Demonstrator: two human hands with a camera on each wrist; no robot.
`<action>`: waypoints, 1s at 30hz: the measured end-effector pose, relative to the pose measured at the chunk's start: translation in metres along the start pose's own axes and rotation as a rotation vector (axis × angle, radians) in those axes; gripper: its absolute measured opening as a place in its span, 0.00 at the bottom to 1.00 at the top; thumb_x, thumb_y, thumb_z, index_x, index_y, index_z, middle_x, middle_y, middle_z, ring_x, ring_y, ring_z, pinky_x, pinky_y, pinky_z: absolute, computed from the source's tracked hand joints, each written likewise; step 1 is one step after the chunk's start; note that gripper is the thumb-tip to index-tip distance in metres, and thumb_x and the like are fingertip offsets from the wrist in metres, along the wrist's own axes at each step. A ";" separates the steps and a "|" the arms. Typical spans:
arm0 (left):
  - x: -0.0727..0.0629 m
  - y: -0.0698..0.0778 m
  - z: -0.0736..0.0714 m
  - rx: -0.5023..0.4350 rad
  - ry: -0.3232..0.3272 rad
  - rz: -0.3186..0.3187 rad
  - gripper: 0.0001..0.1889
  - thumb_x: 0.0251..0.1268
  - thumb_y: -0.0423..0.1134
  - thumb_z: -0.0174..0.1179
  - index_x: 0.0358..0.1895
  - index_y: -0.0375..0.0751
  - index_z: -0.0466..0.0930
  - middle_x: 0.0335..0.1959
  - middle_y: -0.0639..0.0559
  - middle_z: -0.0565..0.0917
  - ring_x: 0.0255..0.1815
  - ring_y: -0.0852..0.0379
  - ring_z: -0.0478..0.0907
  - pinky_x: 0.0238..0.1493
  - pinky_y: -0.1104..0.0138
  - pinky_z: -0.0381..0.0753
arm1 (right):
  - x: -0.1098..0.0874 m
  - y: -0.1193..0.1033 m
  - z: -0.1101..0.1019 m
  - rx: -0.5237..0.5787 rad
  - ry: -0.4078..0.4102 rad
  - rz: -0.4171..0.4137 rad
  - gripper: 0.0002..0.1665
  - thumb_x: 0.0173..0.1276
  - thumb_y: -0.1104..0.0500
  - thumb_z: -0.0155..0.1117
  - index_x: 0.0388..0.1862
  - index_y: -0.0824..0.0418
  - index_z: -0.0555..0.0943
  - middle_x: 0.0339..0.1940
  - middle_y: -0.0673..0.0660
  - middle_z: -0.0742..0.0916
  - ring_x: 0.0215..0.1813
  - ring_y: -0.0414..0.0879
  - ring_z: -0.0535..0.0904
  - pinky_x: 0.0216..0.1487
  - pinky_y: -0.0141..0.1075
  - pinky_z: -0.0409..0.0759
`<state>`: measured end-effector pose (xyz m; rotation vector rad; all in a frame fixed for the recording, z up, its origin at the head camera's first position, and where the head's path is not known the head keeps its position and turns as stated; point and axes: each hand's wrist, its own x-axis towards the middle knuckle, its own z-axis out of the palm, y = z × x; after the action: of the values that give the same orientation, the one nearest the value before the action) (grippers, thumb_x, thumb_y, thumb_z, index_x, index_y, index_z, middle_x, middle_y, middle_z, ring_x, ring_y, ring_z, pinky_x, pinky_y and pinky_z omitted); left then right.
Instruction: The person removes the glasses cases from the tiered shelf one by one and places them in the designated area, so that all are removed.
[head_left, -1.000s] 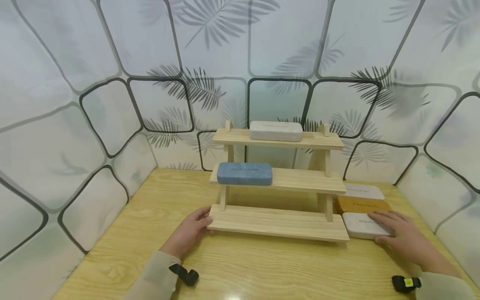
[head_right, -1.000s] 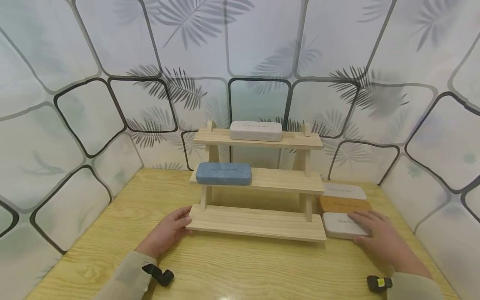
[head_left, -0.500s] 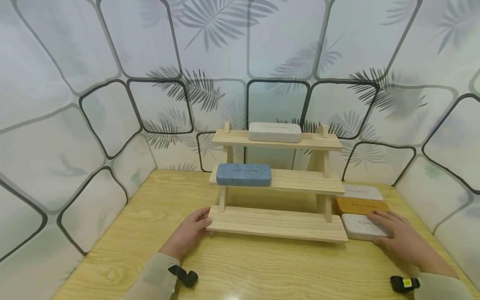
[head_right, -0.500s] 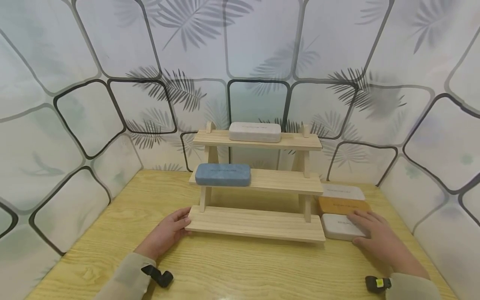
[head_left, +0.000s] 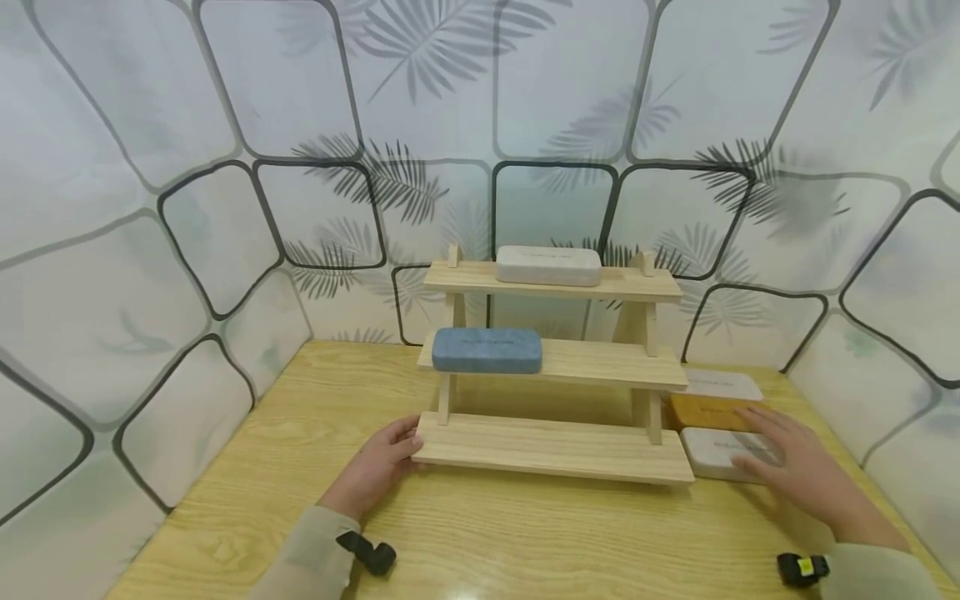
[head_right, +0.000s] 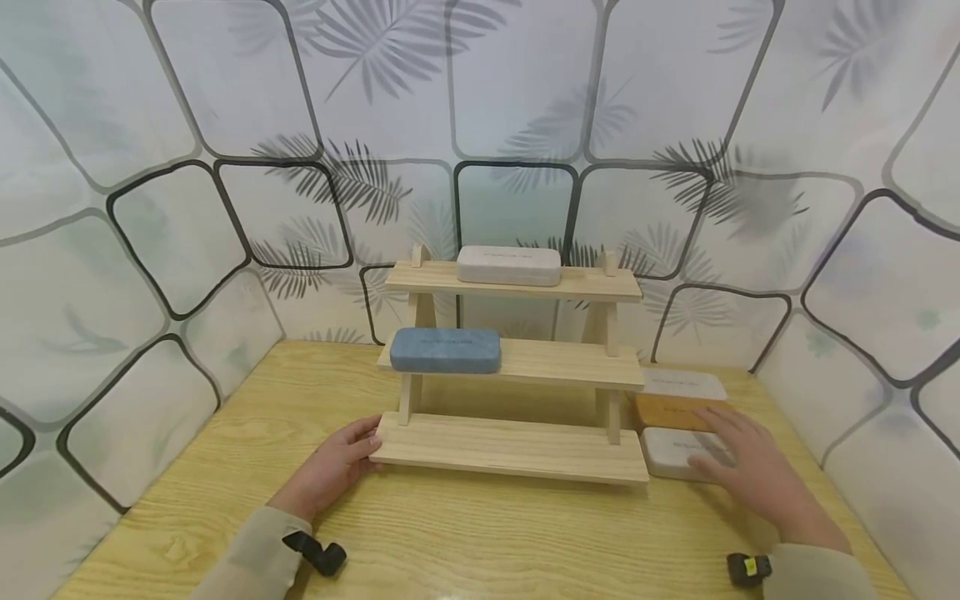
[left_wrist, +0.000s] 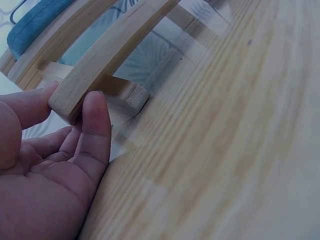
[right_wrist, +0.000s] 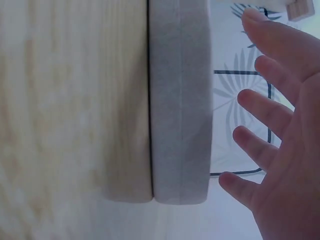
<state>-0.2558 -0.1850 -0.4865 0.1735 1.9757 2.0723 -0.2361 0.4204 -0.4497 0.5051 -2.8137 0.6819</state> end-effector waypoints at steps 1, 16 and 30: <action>0.000 0.000 0.000 0.001 0.002 0.000 0.31 0.81 0.40 0.52 0.79 0.31 0.53 0.71 0.32 0.67 0.64 0.45 0.73 0.56 0.58 0.80 | 0.001 -0.002 -0.001 0.004 0.007 -0.005 0.46 0.69 0.50 0.71 0.79 0.63 0.62 0.72 0.79 0.66 0.68 0.82 0.56 0.59 0.79 0.52; 0.001 -0.001 -0.001 -0.005 -0.003 -0.003 0.31 0.81 0.39 0.52 0.78 0.30 0.53 0.70 0.31 0.67 0.64 0.43 0.73 0.55 0.59 0.80 | 0.009 -0.036 -0.012 -0.016 0.028 0.044 0.46 0.71 0.48 0.69 0.81 0.60 0.61 0.74 0.77 0.64 0.68 0.80 0.58 0.53 0.77 0.60; 0.000 0.002 0.001 -0.013 -0.003 -0.008 0.31 0.82 0.38 0.51 0.78 0.30 0.53 0.70 0.31 0.66 0.64 0.43 0.72 0.56 0.58 0.80 | 0.012 -0.063 -0.016 -0.045 0.073 -0.020 0.45 0.69 0.49 0.71 0.81 0.54 0.63 0.75 0.72 0.65 0.69 0.79 0.58 0.55 0.77 0.59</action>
<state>-0.2554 -0.1843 -0.4841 0.1658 1.9572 2.0778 -0.2217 0.3725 -0.4072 0.4898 -2.7455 0.6193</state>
